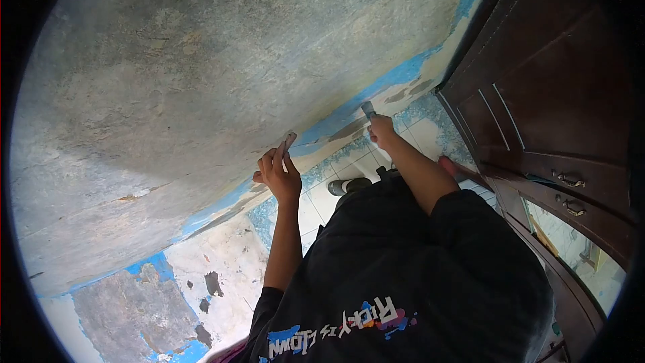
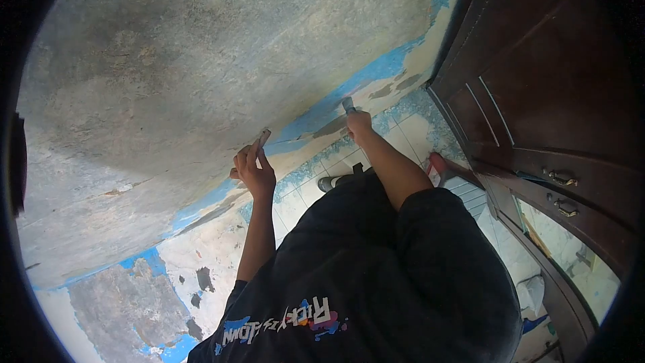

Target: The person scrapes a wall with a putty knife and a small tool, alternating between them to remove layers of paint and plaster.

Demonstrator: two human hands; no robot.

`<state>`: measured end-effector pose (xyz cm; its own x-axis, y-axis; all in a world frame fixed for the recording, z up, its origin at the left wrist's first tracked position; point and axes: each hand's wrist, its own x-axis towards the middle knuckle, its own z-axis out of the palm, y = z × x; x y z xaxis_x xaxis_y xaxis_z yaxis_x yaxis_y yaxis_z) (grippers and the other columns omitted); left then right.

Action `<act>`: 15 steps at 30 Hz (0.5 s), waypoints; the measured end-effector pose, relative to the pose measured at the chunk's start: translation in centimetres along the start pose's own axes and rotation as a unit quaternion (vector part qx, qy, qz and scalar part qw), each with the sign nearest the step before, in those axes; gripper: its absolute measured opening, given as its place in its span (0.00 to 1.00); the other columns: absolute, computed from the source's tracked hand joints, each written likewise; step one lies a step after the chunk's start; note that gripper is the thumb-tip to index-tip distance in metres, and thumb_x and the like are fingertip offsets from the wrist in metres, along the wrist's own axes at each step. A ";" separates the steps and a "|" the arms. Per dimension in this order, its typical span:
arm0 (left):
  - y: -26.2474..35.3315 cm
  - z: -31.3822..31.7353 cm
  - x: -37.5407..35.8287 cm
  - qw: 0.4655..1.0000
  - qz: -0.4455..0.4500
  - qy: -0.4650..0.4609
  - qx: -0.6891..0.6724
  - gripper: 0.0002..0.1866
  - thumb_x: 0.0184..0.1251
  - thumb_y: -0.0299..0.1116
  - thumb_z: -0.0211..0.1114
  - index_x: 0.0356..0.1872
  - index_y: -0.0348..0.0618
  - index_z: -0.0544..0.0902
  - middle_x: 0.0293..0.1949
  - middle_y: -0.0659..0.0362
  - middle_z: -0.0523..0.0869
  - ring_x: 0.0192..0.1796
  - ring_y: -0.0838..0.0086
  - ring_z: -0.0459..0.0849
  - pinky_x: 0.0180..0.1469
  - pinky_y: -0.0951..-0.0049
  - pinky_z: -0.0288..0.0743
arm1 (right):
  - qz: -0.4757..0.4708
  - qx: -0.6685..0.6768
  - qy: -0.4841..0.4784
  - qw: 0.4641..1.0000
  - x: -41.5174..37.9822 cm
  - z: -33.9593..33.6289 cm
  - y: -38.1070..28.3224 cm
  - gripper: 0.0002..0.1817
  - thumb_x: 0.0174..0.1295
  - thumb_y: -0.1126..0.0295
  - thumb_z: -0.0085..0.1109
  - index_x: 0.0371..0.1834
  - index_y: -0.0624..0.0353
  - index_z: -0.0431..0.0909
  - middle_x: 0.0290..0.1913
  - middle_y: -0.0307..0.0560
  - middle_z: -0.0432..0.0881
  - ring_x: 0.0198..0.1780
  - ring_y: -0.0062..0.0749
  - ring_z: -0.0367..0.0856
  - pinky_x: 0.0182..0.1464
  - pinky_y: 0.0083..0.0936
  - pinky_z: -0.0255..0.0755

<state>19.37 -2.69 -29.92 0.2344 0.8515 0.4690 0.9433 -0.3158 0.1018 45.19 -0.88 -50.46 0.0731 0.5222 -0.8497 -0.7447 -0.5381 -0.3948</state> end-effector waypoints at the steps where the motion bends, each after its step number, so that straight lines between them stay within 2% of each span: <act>1: 0.2 -0.1 0.0 1.000 0.001 -0.002 0.002 0.14 0.69 0.27 0.69 0.54 0.54 0.89 0.47 0.62 0.85 0.53 0.64 0.82 0.54 0.52 0.59 | 0.002 -0.008 0.012 1.000 -0.1 0.3 0.0 0.11 0.81 0.63 0.49 0.38 0.52 0.68 0.21 0.39 0.68 0.16 0.21 0.54 0.17 0.25 0.45; 3: 0.5 -0.1 0.1 1.000 0.003 -0.008 0.006 0.14 0.70 0.27 0.69 0.54 0.54 0.89 0.47 0.62 0.85 0.53 0.64 0.82 0.54 0.52 0.59 | 0.006 -0.024 0.037 0.999 0.1 0.9 -0.5 0.12 0.81 0.64 0.49 0.35 0.53 0.68 0.20 0.39 0.67 0.15 0.21 0.54 0.17 0.25 0.44; 6: 0.3 -0.1 -0.1 1.000 0.009 -0.022 -0.001 0.15 0.69 0.27 0.69 0.54 0.54 0.89 0.47 0.62 0.85 0.53 0.64 0.82 0.54 0.52 0.59 | -0.011 -0.037 0.082 0.996 6.3 -0.5 0.2 0.15 0.78 0.66 0.53 0.30 0.58 0.69 0.20 0.41 0.66 0.17 0.28 0.59 0.19 0.34 0.49; 7: 0.1 -0.3 -0.2 1.000 0.009 -0.019 -0.001 0.15 0.69 0.27 0.69 0.54 0.54 0.89 0.47 0.62 0.85 0.53 0.64 0.82 0.54 0.52 0.59 | 0.007 0.039 0.065 0.997 7.1 -0.1 0.4 0.16 0.78 0.65 0.53 0.30 0.58 0.69 0.21 0.43 0.68 0.17 0.30 0.61 0.20 0.34 0.51; 8: -0.1 -0.4 -0.2 1.000 0.012 -0.018 -0.002 0.15 0.69 0.27 0.69 0.54 0.54 0.89 0.47 0.62 0.85 0.54 0.64 0.82 0.54 0.51 0.59 | 0.011 0.031 0.056 0.998 7.4 -0.2 1.6 0.16 0.79 0.65 0.52 0.30 0.58 0.69 0.21 0.42 0.67 0.17 0.27 0.59 0.20 0.32 0.50; 10: -0.6 -0.8 -0.5 1.000 0.012 -0.023 0.001 0.15 0.69 0.27 0.69 0.54 0.54 0.89 0.47 0.62 0.85 0.54 0.64 0.82 0.54 0.51 0.59 | 0.013 0.013 0.042 0.999 -0.4 0.8 -0.1 0.16 0.80 0.66 0.51 0.30 0.57 0.68 0.20 0.40 0.67 0.17 0.23 0.56 0.19 0.28 0.49; 11: -1.0 -0.9 -0.6 1.000 0.009 -0.024 0.004 0.15 0.69 0.27 0.69 0.54 0.54 0.89 0.47 0.62 0.85 0.54 0.64 0.81 0.54 0.50 0.59 | -0.008 0.009 0.025 1.000 -1.6 1.3 0.3 0.15 0.80 0.65 0.50 0.31 0.56 0.68 0.21 0.40 0.67 0.17 0.22 0.56 0.19 0.28 0.48; 14: -1.1 -0.8 -0.2 1.000 0.003 -0.019 -0.007 0.14 0.69 0.28 0.70 0.54 0.55 0.89 0.47 0.62 0.85 0.53 0.64 0.81 0.54 0.50 0.60 | 0.015 0.016 0.057 0.998 0.0 1.8 -0.3 0.19 0.78 0.62 0.52 0.26 0.57 0.68 0.20 0.40 0.67 0.18 0.28 0.62 0.20 0.33 0.54; 15: -1.3 -1.1 -0.5 1.000 0.002 -0.020 -0.011 0.14 0.69 0.28 0.70 0.54 0.55 0.89 0.47 0.62 0.85 0.53 0.64 0.81 0.54 0.50 0.60 | 0.017 0.014 0.056 0.998 0.3 1.6 0.1 0.17 0.79 0.63 0.52 0.28 0.56 0.68 0.21 0.40 0.67 0.18 0.26 0.60 0.19 0.32 0.52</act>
<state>17.73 -3.13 -29.31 0.2477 0.8663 0.4338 0.9369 -0.3281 0.1204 44.05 0.29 -50.20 0.1193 0.4257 -0.8970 -0.7660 -0.5353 -0.3559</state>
